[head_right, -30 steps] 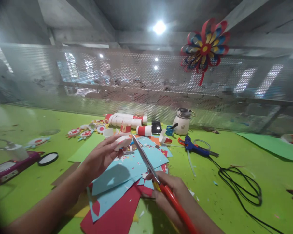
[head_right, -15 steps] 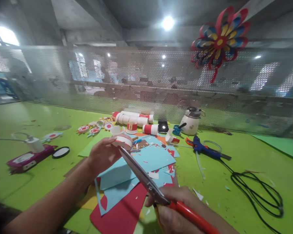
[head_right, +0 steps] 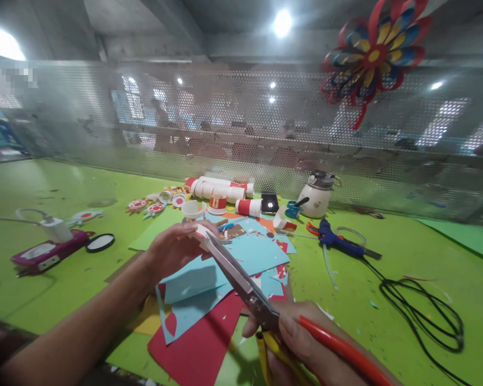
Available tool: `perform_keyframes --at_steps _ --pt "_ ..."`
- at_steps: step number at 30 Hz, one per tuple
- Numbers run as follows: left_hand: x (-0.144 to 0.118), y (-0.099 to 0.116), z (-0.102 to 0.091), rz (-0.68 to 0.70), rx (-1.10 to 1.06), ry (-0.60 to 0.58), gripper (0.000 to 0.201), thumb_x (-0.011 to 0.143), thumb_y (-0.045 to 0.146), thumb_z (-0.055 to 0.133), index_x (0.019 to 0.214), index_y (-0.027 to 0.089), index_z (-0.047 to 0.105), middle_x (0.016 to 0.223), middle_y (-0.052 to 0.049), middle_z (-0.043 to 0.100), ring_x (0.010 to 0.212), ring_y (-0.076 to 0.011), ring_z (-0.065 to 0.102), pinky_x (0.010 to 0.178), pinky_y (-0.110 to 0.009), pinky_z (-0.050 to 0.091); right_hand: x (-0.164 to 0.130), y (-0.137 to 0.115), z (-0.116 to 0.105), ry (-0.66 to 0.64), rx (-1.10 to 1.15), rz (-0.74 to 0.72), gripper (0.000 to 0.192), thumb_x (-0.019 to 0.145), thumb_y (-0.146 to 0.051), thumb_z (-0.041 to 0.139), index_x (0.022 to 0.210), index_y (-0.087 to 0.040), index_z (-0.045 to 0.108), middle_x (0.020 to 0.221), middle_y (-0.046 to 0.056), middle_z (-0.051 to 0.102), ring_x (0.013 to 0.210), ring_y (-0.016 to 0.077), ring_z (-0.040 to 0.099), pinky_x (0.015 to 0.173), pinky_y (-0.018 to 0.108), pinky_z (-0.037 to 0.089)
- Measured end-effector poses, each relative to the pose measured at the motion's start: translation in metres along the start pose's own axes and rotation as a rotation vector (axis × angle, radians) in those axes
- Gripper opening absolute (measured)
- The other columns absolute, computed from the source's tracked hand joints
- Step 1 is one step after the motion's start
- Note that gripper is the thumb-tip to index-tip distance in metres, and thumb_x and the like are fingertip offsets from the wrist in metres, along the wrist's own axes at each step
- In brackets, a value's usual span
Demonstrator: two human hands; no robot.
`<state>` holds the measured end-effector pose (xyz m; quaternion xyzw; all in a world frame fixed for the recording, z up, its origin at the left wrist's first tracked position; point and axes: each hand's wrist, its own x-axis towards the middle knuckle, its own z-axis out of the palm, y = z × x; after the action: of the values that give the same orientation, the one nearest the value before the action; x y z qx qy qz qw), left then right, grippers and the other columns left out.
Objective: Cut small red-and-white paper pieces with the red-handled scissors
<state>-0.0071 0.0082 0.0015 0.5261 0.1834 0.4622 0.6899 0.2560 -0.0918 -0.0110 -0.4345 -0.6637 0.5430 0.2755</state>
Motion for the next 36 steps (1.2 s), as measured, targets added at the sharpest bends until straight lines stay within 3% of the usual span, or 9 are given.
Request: perform_keyframes --at_steps 6,13,18,23,29,36 --pt "0.0 0.0 -0.001 0.02 0.041 -0.033 0.025 0.074 0.037 0.056 0.079 0.015 0.065 0.071 -0.005 0.056 0.062 -0.0145 0.047 0.056 -0.028 0.035 0.003 -0.005 0.009 -0.101 0.277 -0.006 0.052 0.087 -0.063 0.039 0.098 -0.022 0.069 0.051 -0.004 0.044 0.042 0.0075 0.04 0.042 0.016 0.034" --pt "-0.001 0.001 -0.002 0.016 0.068 -0.101 0.028 0.072 0.038 0.052 0.081 0.014 0.065 0.075 -0.006 0.055 0.062 -0.0151 0.047 0.056 -0.029 0.034 -0.001 -0.007 0.002 -0.095 0.17 0.073 0.059 0.087 -0.065 0.035 0.098 -0.021 0.072 0.045 -0.003 0.051 0.033 0.0089 0.049 0.038 0.018 0.042" --pt "-0.002 0.001 -0.001 0.003 0.082 -0.118 0.03 0.07 0.04 0.051 0.08 0.015 0.066 0.072 -0.006 0.055 0.062 -0.0164 0.048 0.056 -0.03 0.032 -0.003 -0.005 0.004 -0.068 0.159 0.086 0.067 0.091 -0.064 0.021 0.099 -0.021 0.071 0.041 -0.003 0.053 0.03 0.0078 0.051 0.037 0.016 0.042" --pt "-0.002 0.0 -0.001 0.002 0.069 -0.135 0.029 0.072 0.038 0.049 0.081 0.015 0.065 0.072 -0.006 0.055 0.063 -0.0165 0.049 0.058 -0.03 0.032 -0.005 -0.005 0.004 -0.054 0.138 0.107 0.061 0.089 -0.065 0.028 0.098 -0.024 0.072 0.042 -0.002 0.057 0.034 0.0096 0.056 0.039 0.017 0.044" --pt "-0.001 0.0 -0.005 0.019 0.083 -0.17 0.029 0.074 0.037 0.047 0.081 0.015 0.064 0.073 -0.006 0.053 0.063 -0.0164 0.046 0.058 -0.031 0.031 -0.005 -0.003 -0.003 0.009 0.131 0.079 0.048 0.085 -0.063 0.044 0.093 -0.027 0.075 0.072 0.004 0.072 0.062 0.0181 0.07 0.054 0.024 0.054" --pt "-0.001 0.0 -0.005 0.006 0.077 -0.168 0.028 0.073 0.036 0.048 0.081 0.013 0.062 0.071 -0.006 0.053 0.062 -0.0154 0.045 0.057 -0.03 0.032 -0.006 -0.003 -0.001 0.063 0.093 0.038 0.052 0.087 -0.061 0.042 0.094 -0.021 0.074 0.073 0.007 0.071 0.061 0.0183 0.067 0.054 0.025 0.055"
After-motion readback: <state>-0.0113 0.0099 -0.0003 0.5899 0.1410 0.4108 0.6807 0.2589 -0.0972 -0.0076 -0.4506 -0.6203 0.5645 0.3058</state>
